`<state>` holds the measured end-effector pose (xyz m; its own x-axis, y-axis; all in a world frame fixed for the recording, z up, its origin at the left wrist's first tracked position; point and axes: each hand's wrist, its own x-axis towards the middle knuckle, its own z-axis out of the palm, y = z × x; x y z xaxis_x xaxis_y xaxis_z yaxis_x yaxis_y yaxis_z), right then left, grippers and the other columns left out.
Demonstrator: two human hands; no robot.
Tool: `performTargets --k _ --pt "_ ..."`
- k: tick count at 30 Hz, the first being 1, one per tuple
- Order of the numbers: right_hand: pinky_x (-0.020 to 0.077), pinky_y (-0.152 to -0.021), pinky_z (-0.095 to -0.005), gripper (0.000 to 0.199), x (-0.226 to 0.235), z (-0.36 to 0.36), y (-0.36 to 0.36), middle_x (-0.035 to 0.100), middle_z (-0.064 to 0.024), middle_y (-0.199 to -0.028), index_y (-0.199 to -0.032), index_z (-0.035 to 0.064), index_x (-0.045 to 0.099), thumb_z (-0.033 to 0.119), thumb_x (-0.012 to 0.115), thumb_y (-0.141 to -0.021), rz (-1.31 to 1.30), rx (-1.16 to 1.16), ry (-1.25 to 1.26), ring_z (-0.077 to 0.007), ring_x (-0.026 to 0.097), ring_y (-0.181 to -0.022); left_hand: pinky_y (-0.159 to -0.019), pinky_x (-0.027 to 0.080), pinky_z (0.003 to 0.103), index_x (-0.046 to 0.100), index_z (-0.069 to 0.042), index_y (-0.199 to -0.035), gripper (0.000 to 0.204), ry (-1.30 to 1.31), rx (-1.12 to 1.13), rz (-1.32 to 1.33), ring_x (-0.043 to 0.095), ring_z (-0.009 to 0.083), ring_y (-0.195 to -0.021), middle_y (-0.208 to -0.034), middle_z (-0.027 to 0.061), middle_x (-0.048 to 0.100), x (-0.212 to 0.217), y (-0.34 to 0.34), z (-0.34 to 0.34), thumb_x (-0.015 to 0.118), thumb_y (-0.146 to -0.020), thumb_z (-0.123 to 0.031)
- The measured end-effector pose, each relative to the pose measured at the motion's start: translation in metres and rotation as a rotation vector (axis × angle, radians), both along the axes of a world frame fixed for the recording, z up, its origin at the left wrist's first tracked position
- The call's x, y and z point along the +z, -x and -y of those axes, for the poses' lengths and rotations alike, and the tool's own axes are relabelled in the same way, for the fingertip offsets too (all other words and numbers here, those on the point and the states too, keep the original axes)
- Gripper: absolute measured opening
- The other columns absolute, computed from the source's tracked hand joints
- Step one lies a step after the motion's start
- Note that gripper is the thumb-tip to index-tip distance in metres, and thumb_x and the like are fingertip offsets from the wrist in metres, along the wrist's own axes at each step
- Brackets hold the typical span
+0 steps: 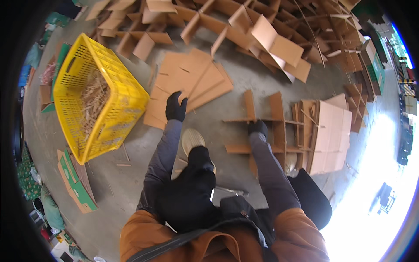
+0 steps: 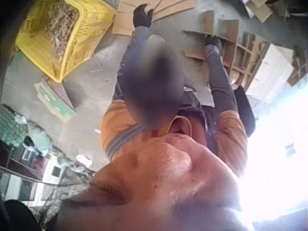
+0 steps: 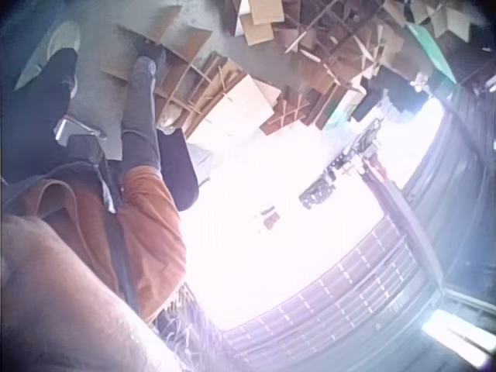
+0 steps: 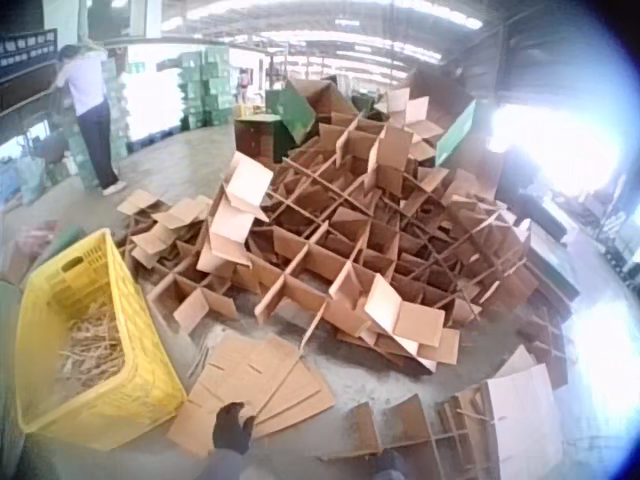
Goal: The person assembles cardboard dividers by interlocking notched cardboard pieces and stacking them together by hand.
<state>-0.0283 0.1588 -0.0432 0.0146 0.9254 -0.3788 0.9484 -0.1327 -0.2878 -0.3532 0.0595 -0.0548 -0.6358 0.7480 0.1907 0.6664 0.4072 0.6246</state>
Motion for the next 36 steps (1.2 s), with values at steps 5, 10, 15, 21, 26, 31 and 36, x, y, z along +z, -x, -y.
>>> performTargets --k 5,10,15,21,26,31,36 --pt "0.0430 -0.088 -0.0446 0.041 0.020 0.054 -0.075 0.058 -0.0234 -0.110 -0.117 0.0077 0.053 0.030 0.056 -0.083 0.072 0.102 0.186 -0.0397 0.054 -0.104 -0.101 0.033 0.045 0.027 -0.003 -0.137 0.106 0.522 0.002 -0.054 0.031 0.0401 -0.127 -0.137 0.0223 0.035 0.016 0.056 0.002 0.077 -0.058 -0.055" --pt "0.0466 -0.081 -0.0419 0.035 0.143 -0.053 -0.031 0.062 -0.0223 -0.100 -0.112 0.0000 0.055 0.023 0.057 -0.086 0.072 0.563 -0.972 -0.0343 0.060 -0.095 -0.102 0.021 0.057 0.017 -0.005 -0.140 0.123 0.753 -0.011 -0.151 0.021 0.0429 -0.131 -0.143 0.0257 0.019 -0.013 0.052 0.013 0.074 -0.049 -0.065" --pt "0.0454 -0.084 -0.0416 0.047 0.348 -0.236 0.164 0.058 -0.0205 -0.110 -0.118 0.0011 0.051 0.036 0.056 -0.087 -0.012 0.623 -1.427 -0.0319 0.057 -0.099 -0.100 0.027 0.053 0.025 -0.003 -0.137 0.111 0.540 0.048 -0.063 0.033 0.0430 -0.124 -0.136 0.0284 0.030 -0.005 0.010 0.035 0.075 -0.054 -0.057" --pt "0.0496 -0.080 -0.0378 0.043 0.090 -0.090 0.149 0.059 -0.0165 -0.105 -0.115 0.0028 0.052 0.030 0.060 -0.083 -0.944 0.188 0.024 -0.0284 0.058 -0.096 -0.101 0.029 0.050 0.026 -0.001 -0.137 0.110 0.096 -0.194 0.121 0.034 0.0442 -0.123 -0.132 0.0287 0.035 0.036 -0.041 0.047 0.073 -0.057 -0.060" --pt "0.0539 -0.077 -0.0370 0.042 0.032 0.034 0.090 0.062 -0.0130 -0.104 -0.113 -0.0045 0.053 0.003 0.070 -0.076 -1.351 -0.625 0.334 -0.0251 0.062 -0.090 -0.080 0.048 0.032 0.063 -0.006 -0.109 0.030 -0.155 -0.045 0.658 0.061 0.0237 -0.094 -0.103 0.0105 0.063 0.030 -0.077 0.041 0.067 -0.080 -0.014" --pt "0.0543 -0.072 -0.0351 0.030 0.024 -0.008 -0.013 0.064 -0.0162 -0.098 -0.103 -0.0078 0.059 0.005 0.069 -0.078 -1.262 -0.562 -0.066 -0.0255 0.065 -0.077 -0.079 0.049 0.036 0.059 -0.005 -0.112 0.030 0.055 0.359 0.279 0.062 0.0289 -0.092 -0.102 0.0142 0.064 -0.038 0.022 -0.003 0.051 -0.089 -0.021" --pt "0.0505 -0.072 -0.0349 0.040 -0.001 -0.006 -0.069 0.067 -0.0169 -0.089 -0.099 -0.0013 0.063 0.027 0.072 -0.073 -0.188 0.036 -0.032 -0.0231 0.066 -0.083 -0.102 0.030 0.050 0.023 -0.005 -0.140 0.119 0.617 0.395 -0.145 0.035 0.0410 -0.125 -0.137 0.0263 0.033 -0.035 0.125 -0.040 0.073 -0.052 -0.067"
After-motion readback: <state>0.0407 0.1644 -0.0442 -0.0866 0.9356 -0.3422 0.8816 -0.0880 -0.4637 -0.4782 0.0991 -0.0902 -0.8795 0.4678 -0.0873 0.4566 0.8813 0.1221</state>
